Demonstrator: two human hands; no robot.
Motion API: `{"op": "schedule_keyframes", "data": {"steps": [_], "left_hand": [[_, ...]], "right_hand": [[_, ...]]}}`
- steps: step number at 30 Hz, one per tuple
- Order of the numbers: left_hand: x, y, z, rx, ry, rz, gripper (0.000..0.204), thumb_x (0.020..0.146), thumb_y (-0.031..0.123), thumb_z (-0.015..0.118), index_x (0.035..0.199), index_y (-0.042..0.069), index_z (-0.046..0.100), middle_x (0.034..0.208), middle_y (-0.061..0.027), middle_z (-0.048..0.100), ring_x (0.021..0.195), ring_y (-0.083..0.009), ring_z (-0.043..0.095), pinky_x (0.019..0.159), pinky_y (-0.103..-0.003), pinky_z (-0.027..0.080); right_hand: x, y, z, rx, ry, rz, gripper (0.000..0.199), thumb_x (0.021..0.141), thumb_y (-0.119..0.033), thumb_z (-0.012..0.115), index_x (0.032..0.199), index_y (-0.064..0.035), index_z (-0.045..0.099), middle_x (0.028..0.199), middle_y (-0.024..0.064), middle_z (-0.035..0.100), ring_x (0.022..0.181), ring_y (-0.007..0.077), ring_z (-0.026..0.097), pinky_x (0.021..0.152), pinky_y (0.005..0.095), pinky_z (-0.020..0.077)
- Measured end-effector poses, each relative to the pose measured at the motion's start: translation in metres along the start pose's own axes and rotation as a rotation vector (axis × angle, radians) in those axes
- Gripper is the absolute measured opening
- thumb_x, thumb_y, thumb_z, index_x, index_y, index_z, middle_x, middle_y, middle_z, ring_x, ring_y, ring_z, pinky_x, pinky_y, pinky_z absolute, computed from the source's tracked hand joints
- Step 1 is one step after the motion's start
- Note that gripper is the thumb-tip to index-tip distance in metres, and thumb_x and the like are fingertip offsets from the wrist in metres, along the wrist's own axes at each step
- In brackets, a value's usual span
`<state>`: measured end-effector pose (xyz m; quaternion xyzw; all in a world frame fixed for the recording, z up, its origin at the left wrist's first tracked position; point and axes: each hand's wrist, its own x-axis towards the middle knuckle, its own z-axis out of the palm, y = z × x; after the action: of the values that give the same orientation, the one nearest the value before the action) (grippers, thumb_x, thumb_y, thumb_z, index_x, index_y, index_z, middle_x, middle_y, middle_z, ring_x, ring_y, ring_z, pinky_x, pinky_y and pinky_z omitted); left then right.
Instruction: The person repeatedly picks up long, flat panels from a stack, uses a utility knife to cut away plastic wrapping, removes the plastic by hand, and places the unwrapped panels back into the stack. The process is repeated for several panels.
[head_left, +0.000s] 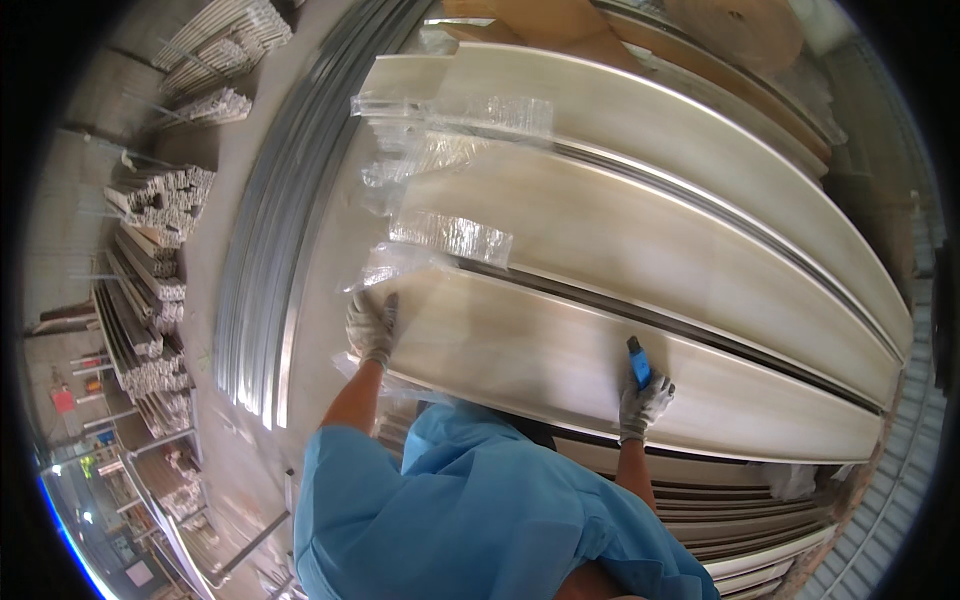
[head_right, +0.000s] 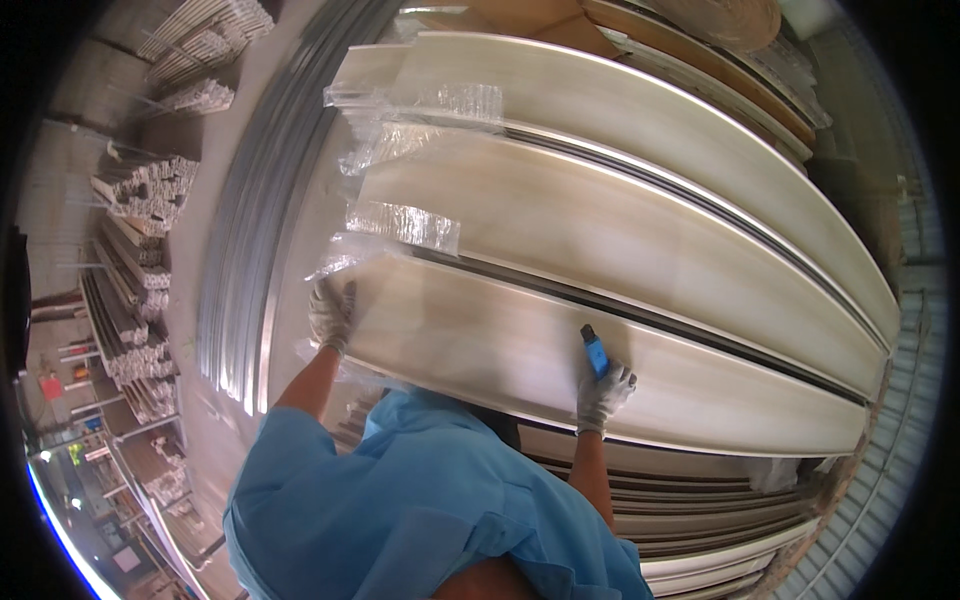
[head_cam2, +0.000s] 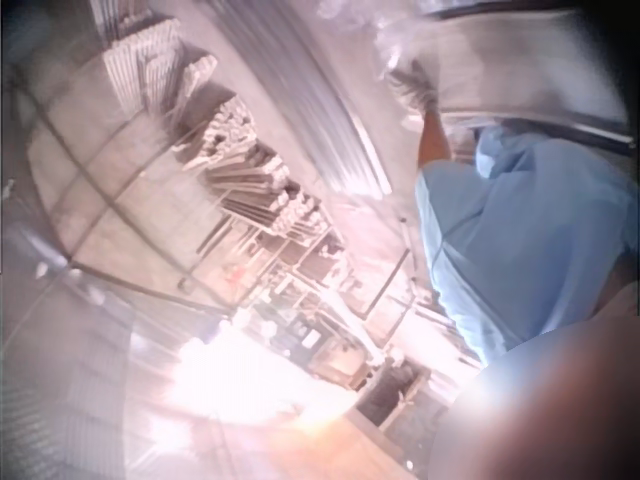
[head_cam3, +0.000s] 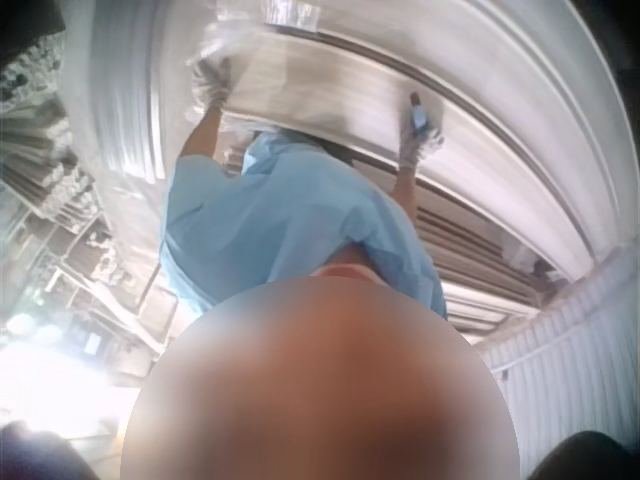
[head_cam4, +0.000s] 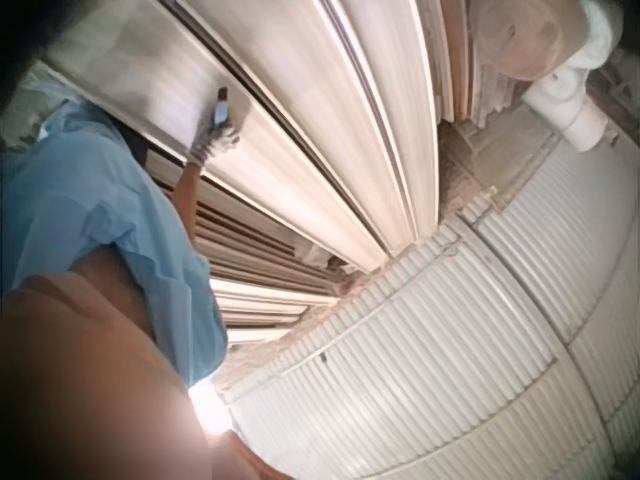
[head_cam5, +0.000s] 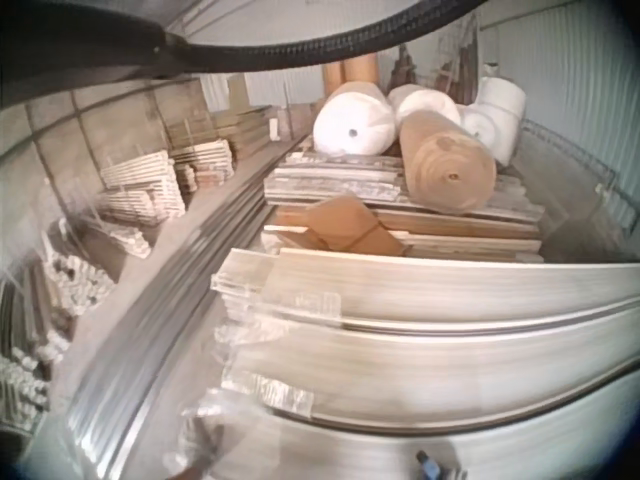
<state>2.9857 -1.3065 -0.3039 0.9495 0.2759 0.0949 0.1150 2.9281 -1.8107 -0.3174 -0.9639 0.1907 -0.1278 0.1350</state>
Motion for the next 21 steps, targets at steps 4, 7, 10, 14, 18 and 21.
{"op": "schedule_keyframes", "data": {"steps": [4,7,10,14,18,21], "left_hand": [[0.016,-0.009,0.003,-0.16,-0.094,-0.092,0.062,0.084,0.047,0.075,0.126,0.007,0.053,0.115,-0.0197,0.061,0.105,-0.0387,0.062,0.089,-0.048,0.051],[0.041,-0.029,0.006,-0.522,-0.373,-0.184,0.061,0.08,0.04,0.082,0.124,0.006,0.057,0.116,-0.0155,0.064,0.104,-0.031,0.064,0.088,-0.041,0.052],[0.059,-0.052,0.014,-0.608,-0.609,-0.206,0.061,0.079,0.032,0.086,0.126,0.005,0.059,0.12,-0.0106,0.066,0.103,-0.0262,0.064,0.088,-0.039,0.052],[0.077,-0.07,0.026,-0.792,-0.901,-0.226,0.053,0.088,0.029,0.077,0.127,-0.001,0.058,0.125,-0.0156,0.064,0.109,-0.0292,0.063,0.096,-0.041,0.051],[0.081,-0.071,0.025,-1.485,-1.22,-0.454,0.05,0.101,0.033,0.054,0.127,-0.01,0.056,0.125,-0.0247,0.061,0.117,-0.0348,0.06,0.108,-0.041,0.045],[0.088,-0.073,0.02,-0.823,-1.173,-0.046,0.055,0.101,0.042,0.053,0.127,-0.006,0.059,0.126,-0.0245,0.061,0.127,-0.0339,0.053,0.113,-0.041,0.036]], "right_hand": [[0.0,-0.003,-0.001,0.01,0.035,0.001,0.031,0.078,-0.031,0.076,0.097,-0.0099,0.063,0.093,0.0136,0.064,0.092,0.039,0.058,0.081,0.0523,0.0464],[0.0,-0.005,0.0,-0.016,0.07,0.0,0.033,0.079,-0.035,0.076,0.097,-0.0101,0.063,0.092,0.0139,0.064,0.091,0.0394,0.059,0.078,0.0524,0.0472],[0.002,-0.004,0.003,-0.067,0.08,-0.003,0.035,0.081,-0.038,0.075,0.098,-0.0105,0.063,0.092,0.0143,0.064,0.091,0.0398,0.059,0.078,0.0527,0.0477],[0.004,-0.013,0.005,-0.133,0.195,0.123,0.03,0.085,-0.031,0.071,0.099,-0.0067,0.059,0.092,0.013,0.063,0.087,0.0362,0.059,0.076,0.0483,0.0468],[-0.025,-0.063,-0.001,0.427,0.392,0.68,0.037,0.095,-0.045,0.064,0.098,-0.0076,0.06,0.078,0.008,0.059,0.072,0.0234,0.055,0.066,0.0389,0.0465],[-0.08,-0.129,-0.006,1.006,0.785,0.866,0.024,0.098,-0.03,0.066,0.093,-0.0097,0.055,0.069,-0.0039,0.053,0.059,0.0055,0.049,0.052,0.0243,0.0401]]}}
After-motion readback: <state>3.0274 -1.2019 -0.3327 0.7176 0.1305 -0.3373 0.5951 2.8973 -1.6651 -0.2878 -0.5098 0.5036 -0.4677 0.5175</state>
